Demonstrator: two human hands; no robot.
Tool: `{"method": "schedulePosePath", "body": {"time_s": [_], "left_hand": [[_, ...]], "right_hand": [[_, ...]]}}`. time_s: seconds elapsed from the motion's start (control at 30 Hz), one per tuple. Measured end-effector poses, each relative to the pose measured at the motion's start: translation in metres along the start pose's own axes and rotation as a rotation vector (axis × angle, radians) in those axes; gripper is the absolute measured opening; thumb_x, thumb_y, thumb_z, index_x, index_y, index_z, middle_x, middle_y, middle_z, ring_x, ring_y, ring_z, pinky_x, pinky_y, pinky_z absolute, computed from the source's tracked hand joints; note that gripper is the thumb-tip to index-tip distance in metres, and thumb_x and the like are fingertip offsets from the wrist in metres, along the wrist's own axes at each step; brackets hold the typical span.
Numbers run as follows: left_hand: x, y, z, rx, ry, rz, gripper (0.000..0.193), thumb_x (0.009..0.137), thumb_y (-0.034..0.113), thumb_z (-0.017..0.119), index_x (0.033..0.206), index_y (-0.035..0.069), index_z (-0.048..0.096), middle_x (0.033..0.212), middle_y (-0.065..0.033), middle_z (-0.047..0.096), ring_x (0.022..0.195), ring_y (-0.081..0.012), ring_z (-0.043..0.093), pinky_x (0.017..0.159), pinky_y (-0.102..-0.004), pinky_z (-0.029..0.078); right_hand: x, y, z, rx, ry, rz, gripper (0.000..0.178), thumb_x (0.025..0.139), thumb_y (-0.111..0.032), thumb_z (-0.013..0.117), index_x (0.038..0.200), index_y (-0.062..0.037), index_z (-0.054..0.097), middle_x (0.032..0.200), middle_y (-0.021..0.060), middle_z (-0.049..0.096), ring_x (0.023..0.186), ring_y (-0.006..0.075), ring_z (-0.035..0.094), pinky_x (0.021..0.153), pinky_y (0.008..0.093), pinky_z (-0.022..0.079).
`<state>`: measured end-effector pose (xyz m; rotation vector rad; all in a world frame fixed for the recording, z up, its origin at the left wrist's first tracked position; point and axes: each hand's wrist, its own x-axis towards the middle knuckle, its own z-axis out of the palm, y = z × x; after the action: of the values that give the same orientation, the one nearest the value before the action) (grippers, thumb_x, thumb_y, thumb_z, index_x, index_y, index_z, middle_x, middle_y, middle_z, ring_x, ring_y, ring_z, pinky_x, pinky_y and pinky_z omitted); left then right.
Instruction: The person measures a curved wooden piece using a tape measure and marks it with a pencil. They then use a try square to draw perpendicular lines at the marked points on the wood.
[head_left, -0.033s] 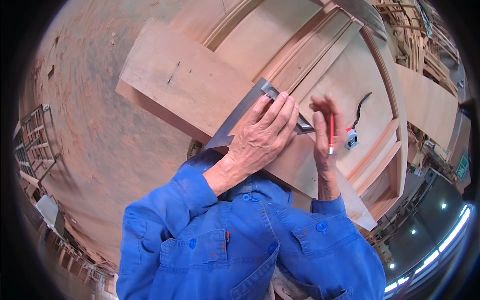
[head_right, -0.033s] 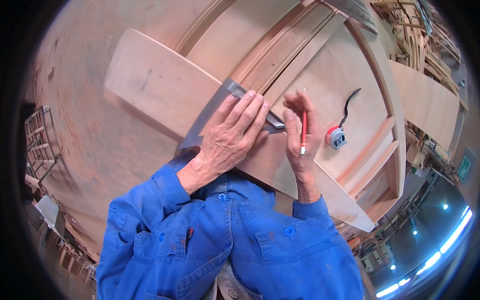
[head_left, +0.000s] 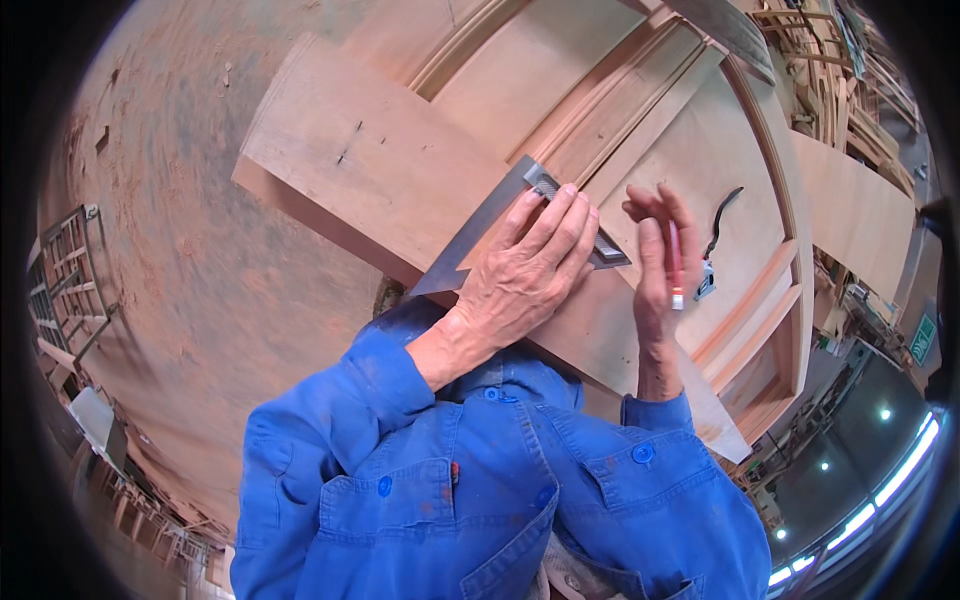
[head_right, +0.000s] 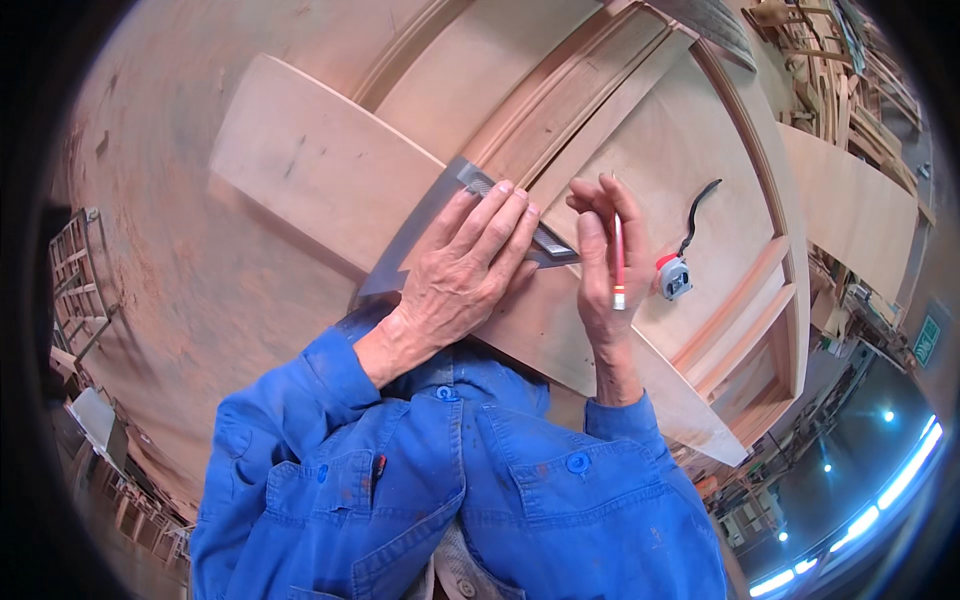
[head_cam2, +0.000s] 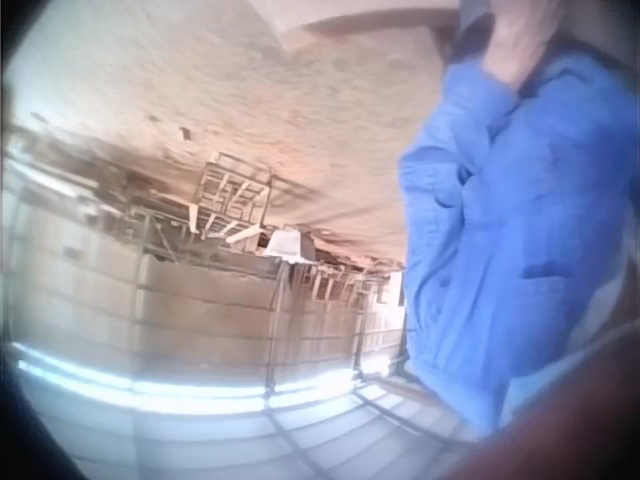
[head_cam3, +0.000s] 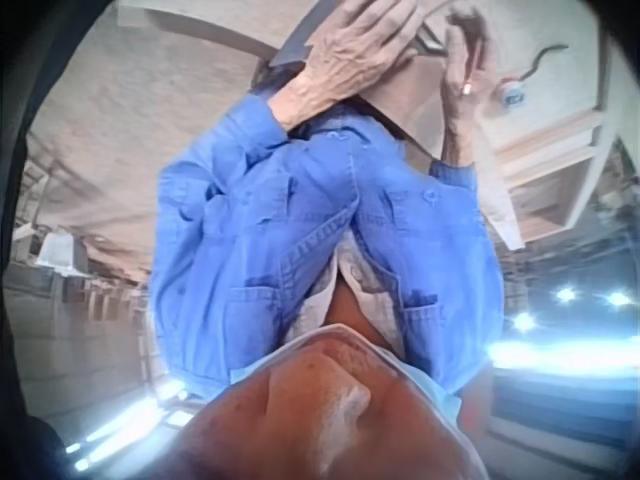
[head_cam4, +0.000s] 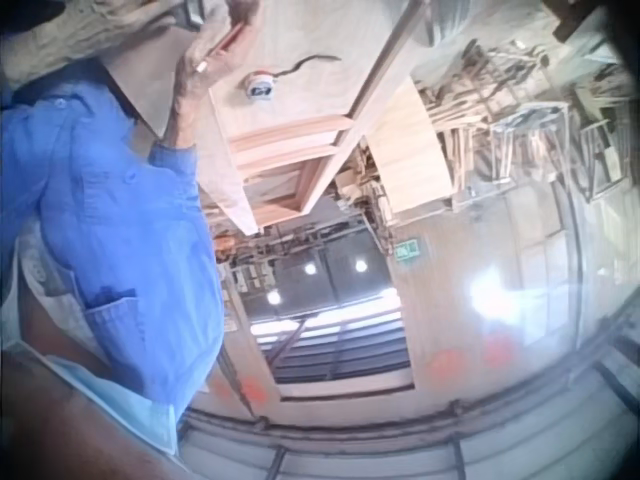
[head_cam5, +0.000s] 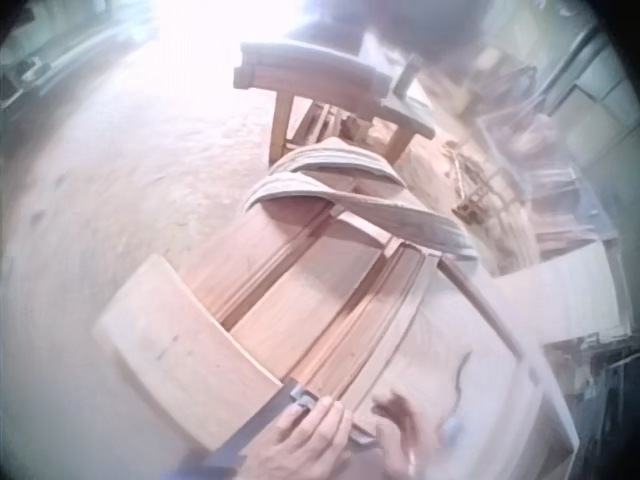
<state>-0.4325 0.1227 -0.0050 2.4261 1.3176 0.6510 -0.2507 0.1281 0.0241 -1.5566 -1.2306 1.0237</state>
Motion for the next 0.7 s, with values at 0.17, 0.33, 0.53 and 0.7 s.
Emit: {"method": "schedulePosePath", "body": {"time_s": [0.17, 0.33, 0.53, 0.7], "left_hand": [[-0.001, -0.001, 0.006, 0.017, 0.062, 0.005, 0.049, 0.091, 0.025, 0.066, 0.133, 0.0, 0.064, 0.14, -0.0158, 0.058, 0.141, -0.0302, 0.05, 0.119, -0.0487, 0.039], [-0.004, -0.004, 0.003, -0.047, 0.063, 0.01, 0.043, 0.085, 0.021, 0.065, 0.125, 0.004, 0.069, 0.139, -0.0142, 0.06, 0.141, -0.0328, 0.05, 0.121, -0.0508, 0.038], [-0.005, -0.002, 0.007, -0.03, 0.025, 0.018, 0.044, 0.084, 0.021, 0.065, 0.125, 0.006, 0.069, 0.138, -0.0132, 0.061, 0.139, -0.0359, 0.051, 0.125, -0.0535, 0.034], [-0.005, -0.002, 0.004, -0.033, 0.017, 0.017, 0.044, 0.085, 0.022, 0.064, 0.126, 0.006, 0.069, 0.136, -0.0132, 0.062, 0.139, -0.0361, 0.051, 0.124, -0.0545, 0.035]], "right_hand": [[0.038, -0.051, 0.02, -0.008, -0.296, -0.103, 0.024, 0.104, -0.004, 0.059, 0.125, 0.0029, 0.068, 0.11, 0.0136, 0.074, 0.1, 0.0201, 0.07, 0.09, 0.0323, 0.054], [0.066, -0.056, 0.062, -0.148, -0.555, -0.054, 0.02, 0.097, -0.013, 0.069, 0.107, 0.004, 0.074, 0.086, 0.0139, 0.073, 0.075, 0.0176, 0.068, 0.067, 0.033, 0.054], [0.08, -0.044, 0.072, -0.348, -0.634, -0.108, 0.022, 0.093, -0.019, 0.071, 0.099, 0.0025, 0.074, 0.072, 0.0156, 0.068, 0.063, 0.0208, 0.066, 0.062, 0.034, 0.053], [0.082, -0.043, 0.074, -0.401, -0.645, -0.089, 0.024, 0.093, -0.019, 0.071, 0.097, 0.0045, 0.074, 0.069, 0.017, 0.067, 0.06, 0.021, 0.064, 0.061, 0.0345, 0.052]]}}
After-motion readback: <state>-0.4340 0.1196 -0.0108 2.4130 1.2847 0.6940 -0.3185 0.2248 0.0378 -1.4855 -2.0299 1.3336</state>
